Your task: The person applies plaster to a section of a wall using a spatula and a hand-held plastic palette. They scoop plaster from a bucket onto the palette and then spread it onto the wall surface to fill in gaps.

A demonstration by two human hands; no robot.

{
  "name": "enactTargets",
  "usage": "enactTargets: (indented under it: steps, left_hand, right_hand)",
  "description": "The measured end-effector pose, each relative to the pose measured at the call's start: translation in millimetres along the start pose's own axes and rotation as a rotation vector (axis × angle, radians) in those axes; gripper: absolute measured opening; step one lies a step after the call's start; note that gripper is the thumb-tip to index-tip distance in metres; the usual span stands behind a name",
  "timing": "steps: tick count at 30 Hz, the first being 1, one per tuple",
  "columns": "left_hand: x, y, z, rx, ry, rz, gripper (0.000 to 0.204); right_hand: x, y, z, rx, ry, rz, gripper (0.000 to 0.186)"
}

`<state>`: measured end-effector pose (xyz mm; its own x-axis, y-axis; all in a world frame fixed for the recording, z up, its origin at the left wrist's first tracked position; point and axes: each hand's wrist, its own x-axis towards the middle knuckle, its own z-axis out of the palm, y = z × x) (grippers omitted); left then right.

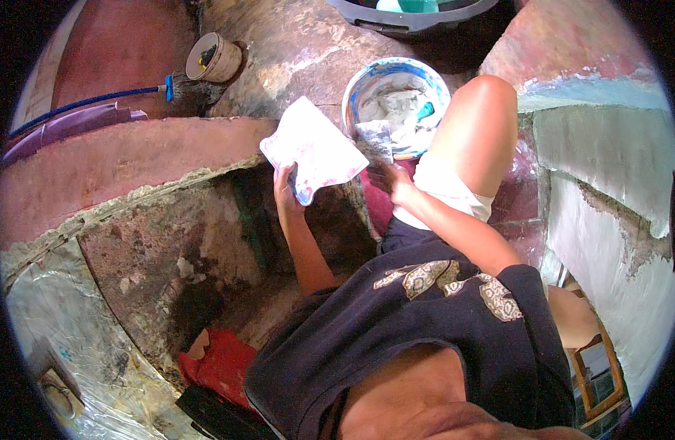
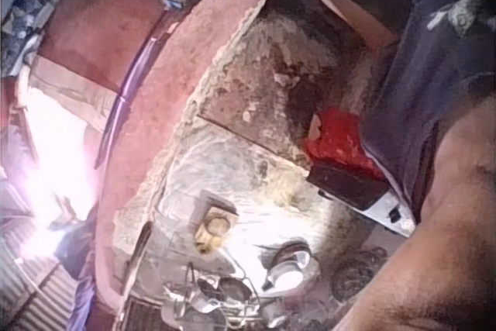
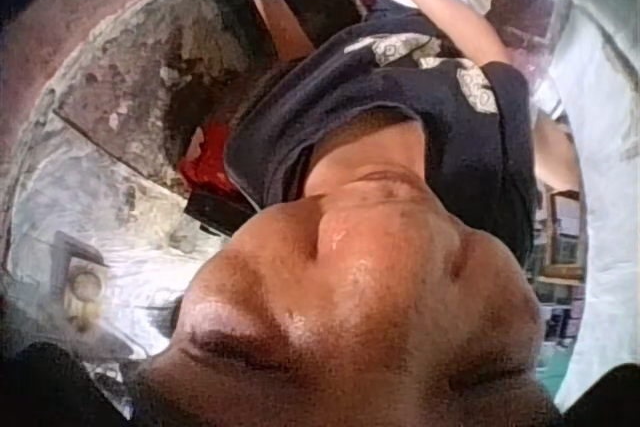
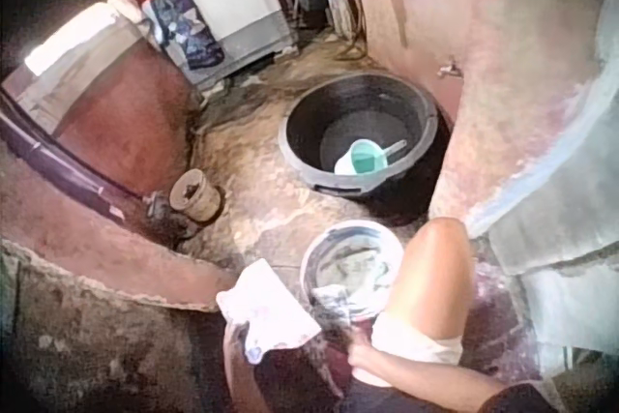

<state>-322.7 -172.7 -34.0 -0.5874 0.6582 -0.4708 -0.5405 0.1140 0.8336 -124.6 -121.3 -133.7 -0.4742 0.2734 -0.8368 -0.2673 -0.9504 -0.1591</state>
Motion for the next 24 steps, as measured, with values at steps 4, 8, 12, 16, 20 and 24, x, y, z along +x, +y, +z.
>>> enactTargets:
  steps: [4,8,12,16,20,24]
  left_hand:
    - [1.8,3.5,-4.7,-0.044,-0.017,0.027,0.033]
    - [-5.2,27.2,16.9,-0.163,-0.127,0.004,0.032]
    - [0.9,19.8,10.8,-0.347,-0.358,-0.299,0.03]
    - [-45.9,22.2,86.6,-0.662,-0.518,-0.631,0.03]
    - [-73.3,16.8,128.3,-0.678,-0.658,-0.648,0.032]
    - [-81.7,13.0,141.1,-0.593,-0.702,-0.609,0.033]
  right_hand:
    - [-28.3,-6.6,0.8,-0.168,-0.072,-0.237,0.023]
    - [-68.6,-33.5,-3.3,-0.467,0.012,-0.69,0.022]
    - [-141.0,-85.9,13.8,-0.835,0.076,-1.291,0.023]
    - [-210.1,-129.0,12.4,-1.23,0.137,-1.797,0.035]
    - [-236.1,-139.1,0.9,-1.341,0.24,-2.047,0.049]
    - [-250.0,-131.5,-4.2,-1.407,0.28,-2.061,0.052]
